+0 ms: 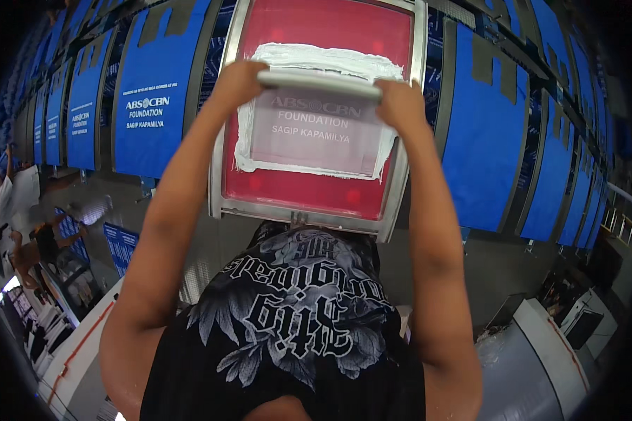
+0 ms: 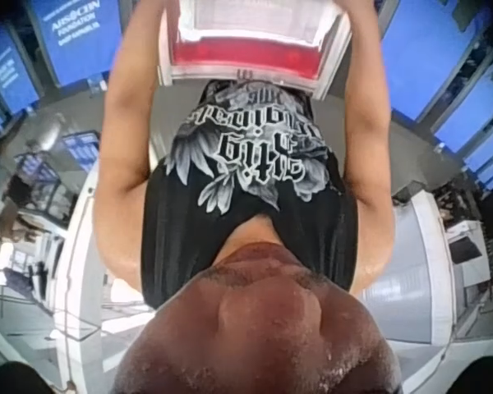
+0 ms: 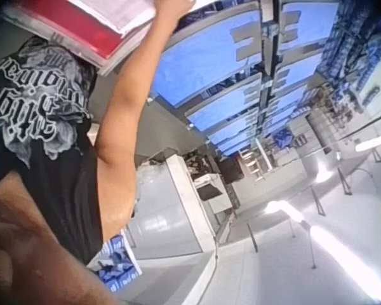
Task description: Using a squeegee to apply white ink through a screen onto blue fabric panels on a multi-station printing press.
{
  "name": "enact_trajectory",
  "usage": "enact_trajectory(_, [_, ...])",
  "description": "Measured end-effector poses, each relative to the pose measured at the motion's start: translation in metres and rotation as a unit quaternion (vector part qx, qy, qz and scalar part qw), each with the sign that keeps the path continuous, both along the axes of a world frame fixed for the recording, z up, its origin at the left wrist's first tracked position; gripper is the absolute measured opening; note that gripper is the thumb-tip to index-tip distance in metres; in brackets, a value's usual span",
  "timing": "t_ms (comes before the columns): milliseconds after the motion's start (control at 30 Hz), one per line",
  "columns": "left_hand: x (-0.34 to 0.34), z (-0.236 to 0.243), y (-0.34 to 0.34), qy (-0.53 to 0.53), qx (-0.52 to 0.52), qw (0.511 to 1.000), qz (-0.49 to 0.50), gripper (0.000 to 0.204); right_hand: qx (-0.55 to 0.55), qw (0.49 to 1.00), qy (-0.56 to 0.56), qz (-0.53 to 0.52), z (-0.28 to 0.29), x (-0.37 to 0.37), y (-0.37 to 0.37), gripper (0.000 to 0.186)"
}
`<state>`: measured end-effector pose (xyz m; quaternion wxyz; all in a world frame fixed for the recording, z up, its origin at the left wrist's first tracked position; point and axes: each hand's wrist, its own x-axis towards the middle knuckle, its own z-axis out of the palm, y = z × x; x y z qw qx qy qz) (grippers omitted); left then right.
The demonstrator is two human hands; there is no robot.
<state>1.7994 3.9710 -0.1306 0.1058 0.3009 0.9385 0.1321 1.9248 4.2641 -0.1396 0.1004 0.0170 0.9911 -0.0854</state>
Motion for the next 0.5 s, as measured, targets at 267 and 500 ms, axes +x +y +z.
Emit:
enact_trajectory(267, [-0.024,0.047,0.001,0.246,0.14,0.958,0.048,0.05,-0.148,0.983,-0.104,-0.026,0.058,-0.08,0.027,0.043])
enact_trajectory(500, [0.219,0.007,-0.077,-0.46,-0.08,0.884,0.004,0.05,-0.129,0.987,-0.096,-0.004,0.023,-0.096,0.038,0.046])
